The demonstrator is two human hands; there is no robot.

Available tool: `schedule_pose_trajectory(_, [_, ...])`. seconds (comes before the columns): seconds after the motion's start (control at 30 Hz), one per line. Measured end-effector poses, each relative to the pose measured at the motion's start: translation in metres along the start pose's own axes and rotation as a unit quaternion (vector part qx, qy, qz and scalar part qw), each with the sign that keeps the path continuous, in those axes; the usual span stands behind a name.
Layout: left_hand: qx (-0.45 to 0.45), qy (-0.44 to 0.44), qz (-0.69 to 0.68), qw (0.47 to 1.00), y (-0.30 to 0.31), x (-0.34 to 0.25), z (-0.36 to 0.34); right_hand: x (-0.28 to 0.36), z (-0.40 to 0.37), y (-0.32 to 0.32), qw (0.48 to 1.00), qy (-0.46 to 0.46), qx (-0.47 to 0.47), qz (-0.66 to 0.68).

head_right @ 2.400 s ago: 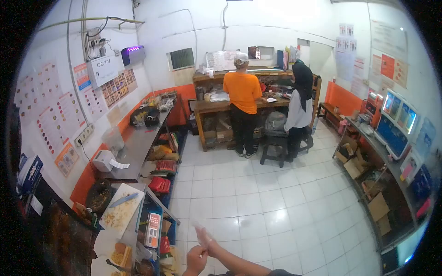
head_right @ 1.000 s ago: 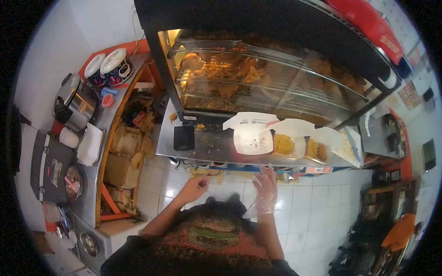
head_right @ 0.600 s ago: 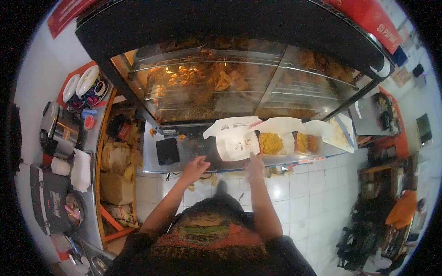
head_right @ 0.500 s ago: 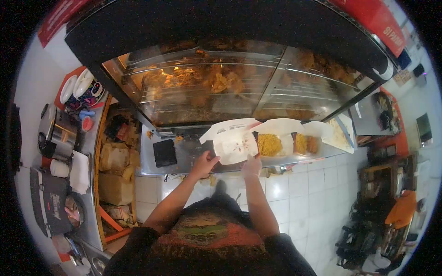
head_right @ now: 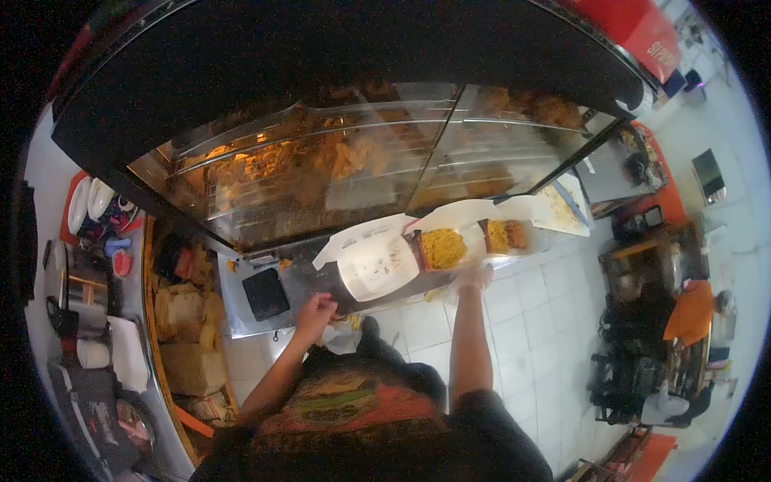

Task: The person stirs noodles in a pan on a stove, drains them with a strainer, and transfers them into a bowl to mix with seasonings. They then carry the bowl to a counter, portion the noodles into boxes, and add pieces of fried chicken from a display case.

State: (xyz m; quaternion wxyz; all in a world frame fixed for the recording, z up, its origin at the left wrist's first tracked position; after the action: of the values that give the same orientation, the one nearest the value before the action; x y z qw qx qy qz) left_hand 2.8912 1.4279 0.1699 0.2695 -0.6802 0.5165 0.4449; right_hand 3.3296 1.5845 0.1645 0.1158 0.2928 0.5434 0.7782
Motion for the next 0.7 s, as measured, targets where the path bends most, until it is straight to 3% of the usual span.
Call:
schedule_pose_trajectory(0.03, [0.037, 0.012, 0.023, 0.999, 0.002, 0.003, -0.006, -0.027, 0.022, -0.029, 0.979, -0.127, 0.035, 0.159])
schedule_pose_trajectory(0.07, [0.088, 0.021, 0.057, 0.994, -0.004, 0.002, -0.012, -0.044, 0.032, -0.048, 0.915, -0.246, 0.067, 0.313])
schedule_pose_trajectory(0.1, [0.138, 0.029, 0.092, 0.986, -0.008, -0.001, -0.02, -0.039, 0.039, -0.041, 0.974, -0.128, 0.065, 0.173])
schedule_pose_trajectory(0.13, [0.187, 0.037, 0.127, 0.973, -0.014, -0.005, -0.026, -0.031, 0.043, -0.037, 0.998, -0.008, 0.063, 0.024])
schedule_pose_trajectory(0.17, [0.226, 0.056, 0.107, 0.967, -0.023, -0.012, -0.03, -0.022, 0.044, -0.037, 0.984, 0.111, 0.059, -0.126])
schedule_pose_trajectory(0.27, [0.333, 0.082, 0.069, 0.937, -0.073, -0.036, -0.044, -0.012, 0.042, -0.019, 0.986, 0.092, 0.066, -0.123])
schedule_pose_trajectory(0.33, [0.347, 0.058, 0.059, 0.934, -0.105, -0.044, -0.044, -0.021, 0.033, -0.011, 0.998, 0.003, 0.026, 0.062])
schedule_pose_trajectory(0.43, [0.36, 0.056, 0.035, 0.931, -0.146, -0.046, -0.035, -0.013, 0.02, 0.018, 0.953, -0.136, 0.014, 0.271])
schedule_pose_trajectory(0.5, [0.364, 0.06, 0.024, 0.929, -0.168, -0.042, -0.03, -0.001, 0.008, 0.05, 0.891, -0.229, 0.012, 0.392])
schedule_pose_trajectory(0.57, [0.367, 0.06, 0.024, 0.928, -0.186, -0.033, -0.028, -0.005, -0.004, 0.065, 0.796, -0.324, 0.0, 0.512])
schedule_pose_trajectory(0.63, [0.367, 0.063, 0.025, 0.928, -0.201, -0.025, -0.024, -0.023, -0.002, 0.058, 0.797, -0.26, -0.026, 0.544])
schedule_pose_trajectory(0.7, [0.356, 0.067, 0.027, 0.932, -0.21, -0.028, -0.022, -0.029, 0.0, 0.063, 0.766, -0.273, -0.049, 0.58])
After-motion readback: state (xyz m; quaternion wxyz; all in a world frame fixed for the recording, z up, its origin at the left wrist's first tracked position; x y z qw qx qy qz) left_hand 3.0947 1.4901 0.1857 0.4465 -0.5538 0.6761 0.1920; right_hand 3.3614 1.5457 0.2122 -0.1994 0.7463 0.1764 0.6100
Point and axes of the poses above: each hand's wrist, its own z-axis towards the middle knuckle, its own y-axis out of the back of the hand, x = y × z, the point moved 6 cm from there along z, towards the middle knuckle, and after that the axes turned 15 degrees about -x, right-handed, at the moved point
